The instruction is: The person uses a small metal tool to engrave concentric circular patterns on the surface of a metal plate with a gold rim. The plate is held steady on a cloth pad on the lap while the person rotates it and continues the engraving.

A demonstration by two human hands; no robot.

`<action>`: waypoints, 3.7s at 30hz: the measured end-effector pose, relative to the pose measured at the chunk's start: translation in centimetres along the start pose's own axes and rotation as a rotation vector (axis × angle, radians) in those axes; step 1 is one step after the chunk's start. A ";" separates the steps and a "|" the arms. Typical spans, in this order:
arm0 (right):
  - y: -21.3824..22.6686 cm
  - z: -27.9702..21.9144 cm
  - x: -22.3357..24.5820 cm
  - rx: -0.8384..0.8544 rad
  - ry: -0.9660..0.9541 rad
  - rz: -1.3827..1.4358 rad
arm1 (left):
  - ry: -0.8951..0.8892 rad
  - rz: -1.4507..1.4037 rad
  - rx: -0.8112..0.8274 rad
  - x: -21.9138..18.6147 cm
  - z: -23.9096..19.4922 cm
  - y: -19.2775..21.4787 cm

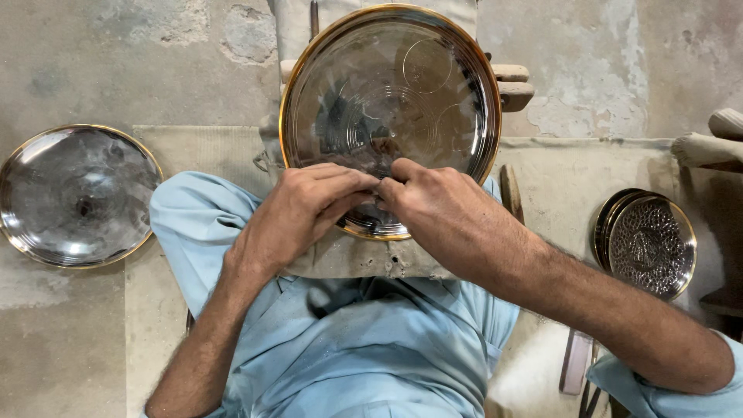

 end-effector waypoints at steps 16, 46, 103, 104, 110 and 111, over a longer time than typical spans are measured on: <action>-1.5 0.0 4.5 -0.051 0.019 -0.281 | -0.076 0.164 -0.095 -0.1 -1.9 -1.3; -0.8 -1.8 1.4 -0.277 -0.087 0.022 | 0.031 0.208 -0.374 0.2 -4.9 3.0; 5.7 0.9 0.9 -0.124 0.176 -0.074 | 0.329 -0.006 0.323 3.5 1.4 -3.1; 6.2 0.4 0.9 -0.121 0.152 -0.073 | 0.204 -0.012 0.237 2.4 1.7 -2.4; 7.3 -1.5 0.4 -0.175 0.137 -0.152 | -0.025 -0.036 0.091 0.8 1.7 -1.3; 7.2 -1.7 0.1 -0.184 0.141 -0.164 | -0.009 -0.035 0.101 1.0 1.7 -1.5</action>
Point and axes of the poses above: each hand's wrist, its own z-axis towards the middle knuckle, its own y-axis out of the back of the hand, x = y × z, the point moved 8 cm from there along z, towards the middle knuckle, and after that the axes turned 14 degrees about x, right-handed, at the moved point
